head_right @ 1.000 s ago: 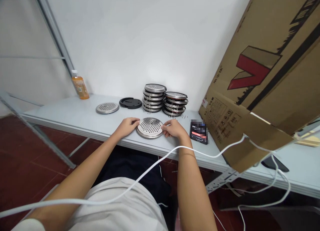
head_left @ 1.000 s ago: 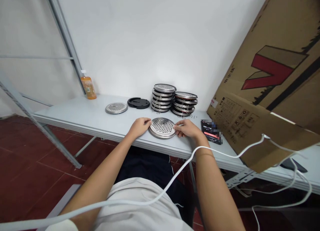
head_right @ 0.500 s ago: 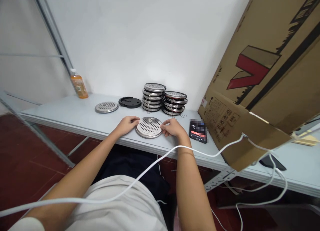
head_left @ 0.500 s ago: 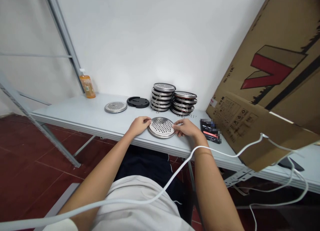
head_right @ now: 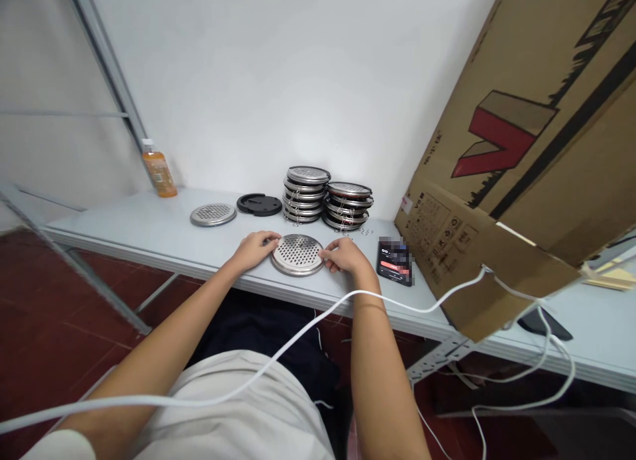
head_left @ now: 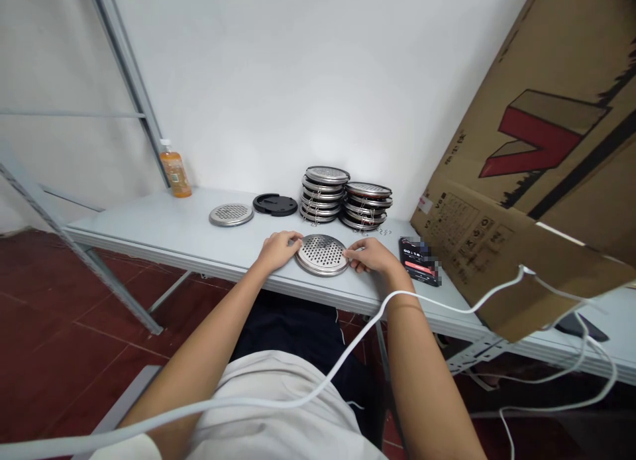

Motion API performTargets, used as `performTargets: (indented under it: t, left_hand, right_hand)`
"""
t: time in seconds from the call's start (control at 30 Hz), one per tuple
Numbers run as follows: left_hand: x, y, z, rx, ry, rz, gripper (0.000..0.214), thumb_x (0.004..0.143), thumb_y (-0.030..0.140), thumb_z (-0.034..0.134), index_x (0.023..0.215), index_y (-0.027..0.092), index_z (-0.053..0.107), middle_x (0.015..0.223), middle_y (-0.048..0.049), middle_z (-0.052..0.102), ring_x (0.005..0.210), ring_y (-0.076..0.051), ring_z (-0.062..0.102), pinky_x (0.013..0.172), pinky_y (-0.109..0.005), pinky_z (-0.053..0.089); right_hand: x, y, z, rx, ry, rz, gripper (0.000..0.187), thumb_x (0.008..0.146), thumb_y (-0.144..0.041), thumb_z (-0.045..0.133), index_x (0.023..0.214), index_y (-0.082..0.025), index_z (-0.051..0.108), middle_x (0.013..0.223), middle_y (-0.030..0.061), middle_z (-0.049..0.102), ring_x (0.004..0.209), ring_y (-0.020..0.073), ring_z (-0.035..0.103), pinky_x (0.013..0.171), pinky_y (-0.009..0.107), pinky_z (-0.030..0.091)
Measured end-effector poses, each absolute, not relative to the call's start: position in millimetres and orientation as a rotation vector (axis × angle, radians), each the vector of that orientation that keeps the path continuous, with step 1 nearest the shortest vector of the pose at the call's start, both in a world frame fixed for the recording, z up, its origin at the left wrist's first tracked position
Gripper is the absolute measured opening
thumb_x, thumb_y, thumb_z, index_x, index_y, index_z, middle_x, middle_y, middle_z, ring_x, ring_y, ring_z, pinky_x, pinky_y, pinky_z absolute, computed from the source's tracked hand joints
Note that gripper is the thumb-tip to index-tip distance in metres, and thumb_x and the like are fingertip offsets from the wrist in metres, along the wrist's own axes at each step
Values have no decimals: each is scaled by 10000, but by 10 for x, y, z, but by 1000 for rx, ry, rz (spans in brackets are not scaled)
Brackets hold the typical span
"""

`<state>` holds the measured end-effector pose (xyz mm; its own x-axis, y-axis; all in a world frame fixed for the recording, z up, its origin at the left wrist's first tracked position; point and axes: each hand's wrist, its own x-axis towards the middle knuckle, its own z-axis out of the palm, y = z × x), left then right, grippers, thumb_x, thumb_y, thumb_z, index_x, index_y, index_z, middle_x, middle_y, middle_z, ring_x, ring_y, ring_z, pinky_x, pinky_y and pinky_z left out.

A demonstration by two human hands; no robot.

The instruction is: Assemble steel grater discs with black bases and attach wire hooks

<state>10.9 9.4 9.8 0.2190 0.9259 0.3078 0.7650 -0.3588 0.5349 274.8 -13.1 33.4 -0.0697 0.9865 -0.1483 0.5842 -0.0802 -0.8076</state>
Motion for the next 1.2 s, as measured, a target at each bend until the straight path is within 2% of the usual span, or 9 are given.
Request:
performTargets:
  t: [0.13, 0.27, 0.33, 0.47, 0.63, 0.77, 0.9, 1.07, 1.2]
  left_hand:
    - [110, 84, 122, 2210, 1584, 836, 328, 905, 432, 488, 1156, 348, 681, 1107, 29, 728, 1065, -233, 628, 955, -360, 431]
    - [110, 56, 145, 2242, 1532, 813, 278, 908, 415, 487, 1068, 384, 713, 1157, 72, 713, 1117, -226, 608, 973, -351, 418]
    - [112, 40, 145, 2261, 1527, 835, 267, 907, 412, 492, 1044, 378, 718, 1138, 67, 719, 1102, -229, 612, 962, -354, 425]
    - [108, 38, 105, 2261, 1512, 901, 273, 911, 417, 500, 1048, 334, 721, 1064, 10, 727, 1036, -232, 629, 925, -351, 457]
    - [97, 14, 82, 2292, 1434, 1053, 394, 927, 485, 487, 1183, 263, 688, 1202, -81, 639, 1142, -241, 583, 1019, -371, 431]
    - [124, -67, 123, 2540, 1216, 820, 551, 797, 627, 632, 1266, 339, 645, 1395, -59, 531, 1305, -291, 471, 1120, -431, 339]
    - [161, -78, 111, 2533, 1280, 731, 608, 780, 690, 606, 1281, 348, 637, 1453, -53, 496, 1310, -313, 476, 1122, -449, 339]
    - [160, -57, 70, 2504, 1366, 810, 597, 803, 667, 595, 1290, 323, 633, 1441, -65, 510, 1315, -299, 477, 1110, -418, 360]
    - [162, -80, 80, 2445, 1514, 862, 600, 792, 666, 605, 1266, 301, 652, 1413, -92, 524, 1309, -313, 472, 1105, -447, 357]
  right_hand:
    - [2756, -126, 318, -1695, -1696, 1001, 157, 833, -230, 652, 726, -115, 652, 546, 12, 619, 407, 79, 515, 372, 191, 321]
    - [2771, -112, 287, -1682, -1703, 955, 176, 809, -268, 668, 726, -113, 665, 498, -18, 570, 377, 54, 408, 393, 198, 309]
    - [2774, -105, 275, -1691, -1704, 924, 195, 792, -300, 680, 728, -116, 672, 501, -18, 568, 382, 56, 395, 397, 205, 297]
    - [2780, -88, 259, -1696, -1731, 799, 220, 754, -342, 699, 709, -127, 683, 533, 4, 606, 433, 80, 445, 463, 223, 352]
    - [2777, -78, 282, -1548, -1666, 605, 283, 752, -410, 681, 792, -130, 693, 570, 17, 622, 509, 112, 498, 539, 243, 406]
    - [2751, -70, 309, -1330, -1590, 570, 311, 702, -342, 707, 921, -125, 668, 705, 42, 655, 602, 138, 563, 609, 268, 458]
    - [2765, -30, 274, -1190, -1534, 557, 254, 683, -288, 694, 881, -142, 630, 803, 66, 661, 729, 163, 609, 721, 295, 490]
    - [2827, 16, 184, -1181, -1421, 481, 226, 703, -351, 678, 803, -178, 574, 738, 19, 601, 615, 126, 508, 622, 265, 445]
    - [2802, 5, 155, -1211, -1456, 462, 200, 730, -365, 641, 770, -187, 559, 672, -12, 546, 569, 114, 438, 564, 249, 387]
